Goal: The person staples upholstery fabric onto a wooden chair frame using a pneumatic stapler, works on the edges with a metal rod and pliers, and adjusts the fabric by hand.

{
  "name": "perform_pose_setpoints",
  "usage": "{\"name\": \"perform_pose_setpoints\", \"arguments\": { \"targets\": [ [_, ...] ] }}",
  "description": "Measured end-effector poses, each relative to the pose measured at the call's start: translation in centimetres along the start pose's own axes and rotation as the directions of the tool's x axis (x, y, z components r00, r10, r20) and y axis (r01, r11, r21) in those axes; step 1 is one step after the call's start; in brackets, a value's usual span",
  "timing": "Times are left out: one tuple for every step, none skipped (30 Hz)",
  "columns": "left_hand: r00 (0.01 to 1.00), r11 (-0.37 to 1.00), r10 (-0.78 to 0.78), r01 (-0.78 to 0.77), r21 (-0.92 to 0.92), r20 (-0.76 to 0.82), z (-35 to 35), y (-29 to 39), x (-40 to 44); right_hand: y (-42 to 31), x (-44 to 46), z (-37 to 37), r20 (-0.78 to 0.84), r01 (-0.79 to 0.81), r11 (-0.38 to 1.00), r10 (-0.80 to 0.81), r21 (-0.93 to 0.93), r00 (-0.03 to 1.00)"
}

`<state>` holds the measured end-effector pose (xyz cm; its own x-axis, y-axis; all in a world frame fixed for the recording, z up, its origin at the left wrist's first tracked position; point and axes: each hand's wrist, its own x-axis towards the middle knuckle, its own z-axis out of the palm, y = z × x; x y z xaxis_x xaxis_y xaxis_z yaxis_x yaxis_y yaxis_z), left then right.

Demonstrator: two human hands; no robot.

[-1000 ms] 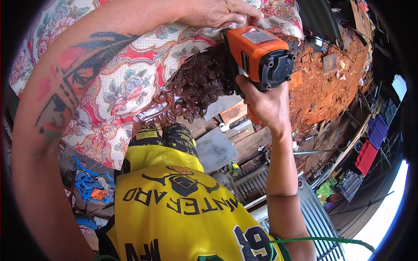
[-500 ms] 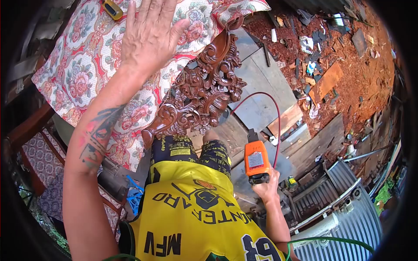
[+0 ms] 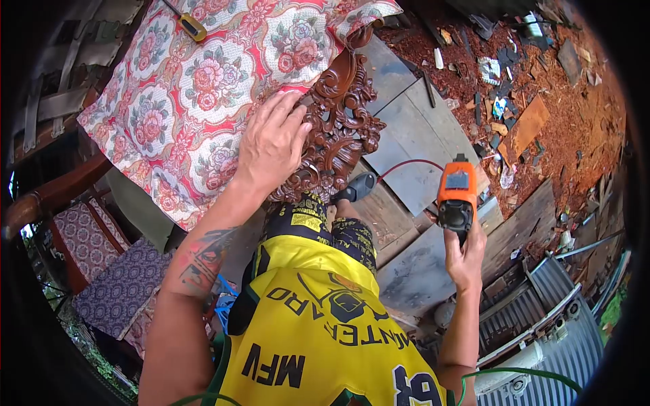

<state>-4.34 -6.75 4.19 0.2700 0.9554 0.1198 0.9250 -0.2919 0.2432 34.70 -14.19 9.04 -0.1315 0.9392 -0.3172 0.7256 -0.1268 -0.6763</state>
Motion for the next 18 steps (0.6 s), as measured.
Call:
{"name": "perform_pose_setpoints", "arguments": {
  "targets": [
    [0.998, 0.998, -0.049, 0.05, -0.044, 0.03, -0.3, -0.4, 0.3, -1.6, 2.0, -0.4, -0.045, 0.073, 0.997, -0.073, -0.008, 0.996],
    [0.993, 0.99, -0.1, 0.106, -0.091, 0.071, -0.8, -0.7, 0.3, -3.5, 3.7, -0.8, -0.081, 0.139, 0.99, -0.14, -0.02, 0.987],
    [0.992, 0.988, -0.127, 0.127, -0.085, 0.001, -1.5, -1.0, 0.5, -5.4, 5.6, -1.5, -0.077, 0.227, 0.974, -0.228, -0.019, 0.971],
    [0.992, 0.988, -0.13, 0.128, -0.088, -0.012, -2.5, -1.6, 1.4, -7.2, 7.8, -2.0, -0.075, 0.319, 0.948, -0.319, -0.016, 0.945],
    [0.937, 0.948, -0.313, 0.298, -0.109, -0.156, -3.8, -2.2, 2.7, -8.9, 9.7, -2.1, -0.097, 0.384, 0.922, -0.388, -0.057, 0.917],
    [0.828, 0.877, -0.481, 0.455, -0.157, -0.288, -5.0, -3.0, 3.9, -10.7, 11.6, -2.2, -0.113, 0.445, 0.89, -0.455, -0.101, 0.883],
    [0.739, 0.883, -0.454, 0.449, -0.139, -0.498, -5.2, -5.3, 6.0, -12.6, 13.8, -2.2, -0.112, 0.514, 0.852, -0.523, -0.105, 0.845],
    [0.618, 0.885, -0.405, 0.449, -0.12, -0.674, -5.3, -7.5, 8.0, -14.5, 15.7, -1.9, -0.106, 0.572, 0.814, -0.581, -0.106, 0.807],
    [0.62, 0.882, -0.419, 0.451, -0.137, -0.664, -6.5, -8.2, 9.5, -16.4, 17.4, -1.3, -0.103, 0.583, 0.808, -0.589, -0.085, 0.802],
    [0.648, 0.765, -0.619, 0.627, -0.15, -0.444, -8.3, -8.7, 11.3, -18.3, 19.2, -0.6, -0.1, 0.596, 0.8, -0.6, -0.068, 0.794],
    [0.599, 0.625, -0.775, 0.773, -0.108, -0.199, -8.8, -9.4, 12.6, -20.0, 20.8, 0.2, -0.101, 0.665, 0.747, -0.663, -0.025, 0.741],
    [0.599, 0.622, -0.78, 0.774, -0.118, -0.184, -7.8, -11.6, 13.0, -21.6, 22.2, 1.1, -0.105, 0.723, 0.691, -0.717, 0.024, 0.689],
    [0.575, 0.602, -0.794, 0.788, -0.131, -0.196, -6.7, -14.9, 12.8, -23.2, 23.7, 1.6, -0.058, 0.764, 0.645, -0.764, -0.03, 0.643],
    [0.549, 0.582, -0.808, 0.8, -0.146, -0.214, -6.0, -16.9, 12.6, -25.0, 24.8, 1.9, -0.008, 0.805, 0.588, -0.808, -0.082, 0.59],
    [0.582, 0.554, -0.812, 0.791, -0.258, 0.04, -9.7, -14.5, 12.3, -26.8, 24.3, 2.3, 0.042, 0.745, 0.651, -0.748, -0.148, 0.662],
    [0.579, 0.546, -0.814, 0.795, -0.265, 0.058, -10.1, -14.4, 10.4, -27.1, 25.4, 3.5, 0.036, 0.769, 0.622, -0.774, -0.146, 0.632],
    [0.584, 0.516, -0.81, 0.751, -0.411, 0.051, -10.2, -15.0, 8.6, -27.7, 26.0, 4.5, 0.083, 0.752, 0.626, -0.755, -0.206, 0.651],
    [0.591, 0.477, -0.805, 0.687, -0.548, 0.04, -10.0, -15.0, 7.1, -28.3, 26.6, 5.4, 0.122, 0.733, 0.625, -0.733, -0.268, 0.669]
  ]
}}
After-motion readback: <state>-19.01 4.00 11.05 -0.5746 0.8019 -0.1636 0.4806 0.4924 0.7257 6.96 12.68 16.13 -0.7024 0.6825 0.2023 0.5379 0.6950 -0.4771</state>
